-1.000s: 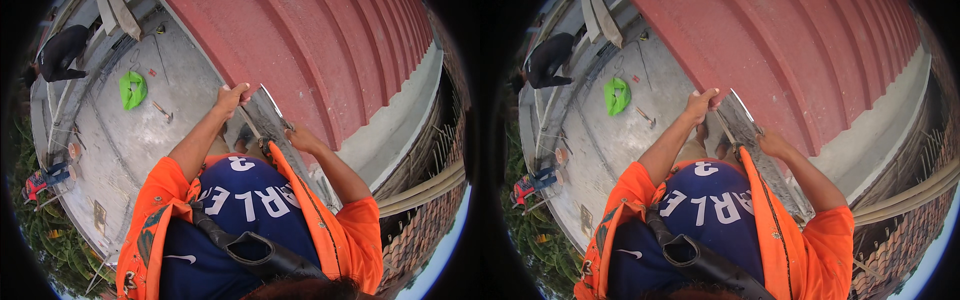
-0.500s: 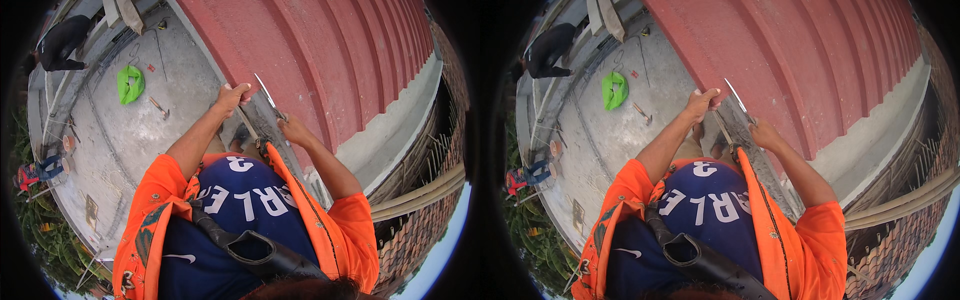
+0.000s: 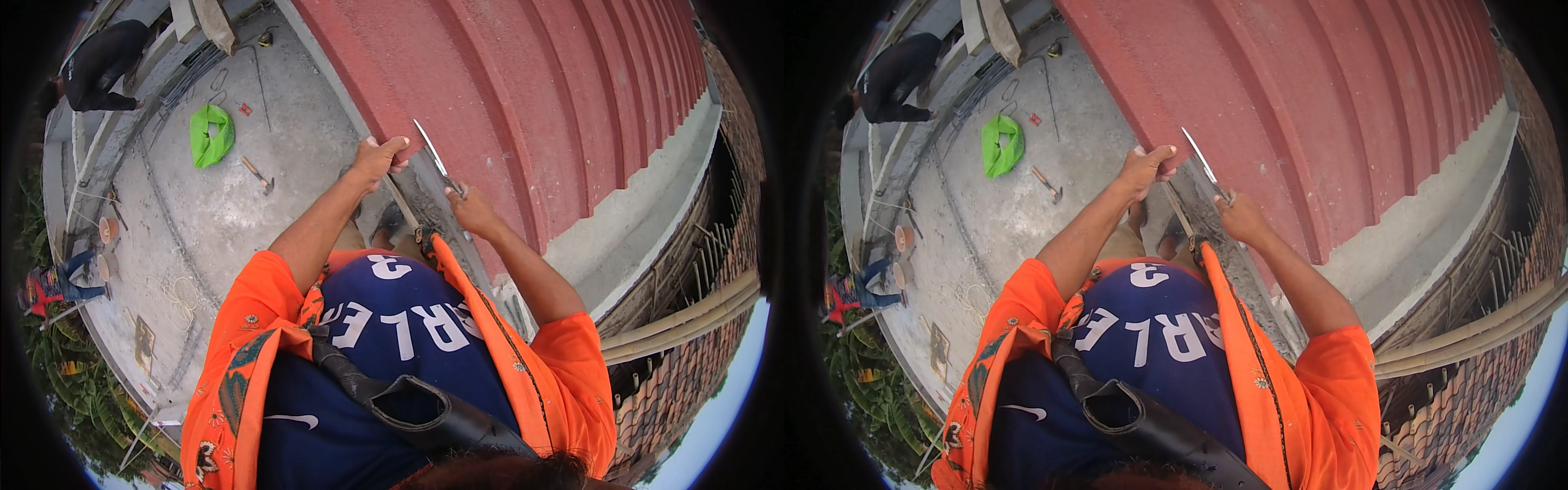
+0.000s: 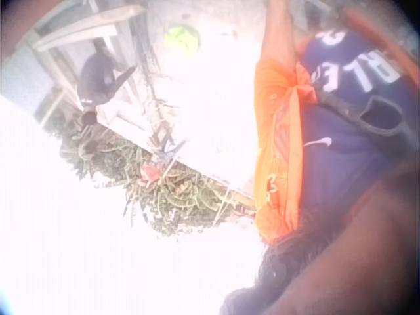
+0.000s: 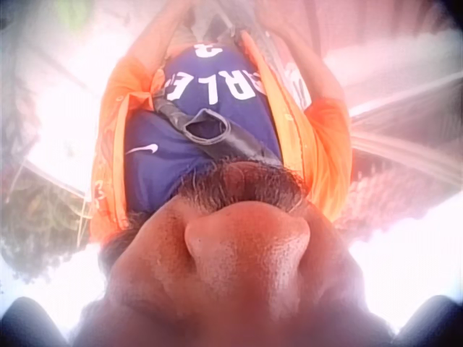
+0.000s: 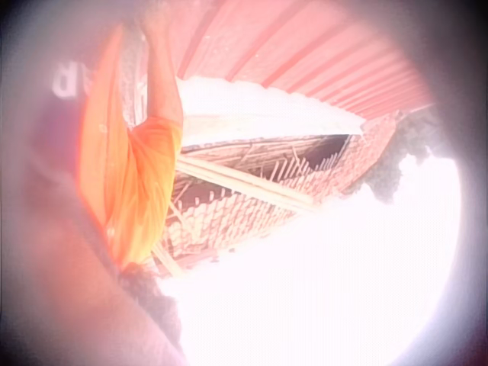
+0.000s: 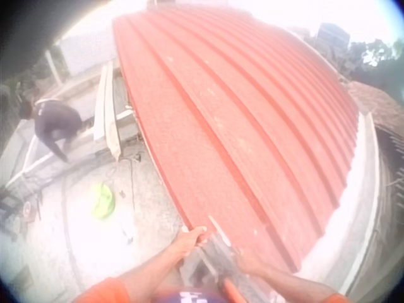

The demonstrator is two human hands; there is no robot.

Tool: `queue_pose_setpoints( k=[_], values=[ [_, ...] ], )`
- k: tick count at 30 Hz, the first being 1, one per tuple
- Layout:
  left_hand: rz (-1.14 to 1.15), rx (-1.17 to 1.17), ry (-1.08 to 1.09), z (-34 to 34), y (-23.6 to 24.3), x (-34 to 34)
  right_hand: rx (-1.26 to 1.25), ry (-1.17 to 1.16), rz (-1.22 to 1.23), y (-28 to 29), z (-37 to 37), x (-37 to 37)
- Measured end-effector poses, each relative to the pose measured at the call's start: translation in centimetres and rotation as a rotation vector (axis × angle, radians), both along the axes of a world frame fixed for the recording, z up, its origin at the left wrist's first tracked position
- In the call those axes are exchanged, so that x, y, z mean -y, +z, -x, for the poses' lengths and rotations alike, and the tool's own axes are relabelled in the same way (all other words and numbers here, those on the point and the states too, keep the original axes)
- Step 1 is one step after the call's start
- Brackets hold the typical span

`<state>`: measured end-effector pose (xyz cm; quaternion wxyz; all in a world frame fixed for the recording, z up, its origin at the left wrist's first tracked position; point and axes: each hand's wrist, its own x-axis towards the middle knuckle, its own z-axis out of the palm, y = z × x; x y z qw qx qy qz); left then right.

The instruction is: The person uses tin snips to cut the edge of a red corrugated roofing sheet on a rooftop. They repeatedly snip small sections along the sheet's edge, removing small pieces of material throughout the clip.

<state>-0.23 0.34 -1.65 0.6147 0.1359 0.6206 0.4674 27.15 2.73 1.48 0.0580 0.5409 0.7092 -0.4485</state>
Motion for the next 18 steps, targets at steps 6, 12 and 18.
queue_pose_setpoints(
  k=[6,12,18],
  values=[
    [0.003,0.002,-0.004,0.0,-0.2,0.0,-0.019,-0.029,-0.046,0.5,0.5,0.8],
    [0.008,0.008,-0.017,0.0,-0.3,-0.1,-0.058,-0.028,-0.130,-2.0,-0.4,1.2],
    [0.012,0.019,-0.038,0.2,-0.3,0.0,-0.034,-0.014,-0.093,-1.3,-0.2,1.1]
  ],
)
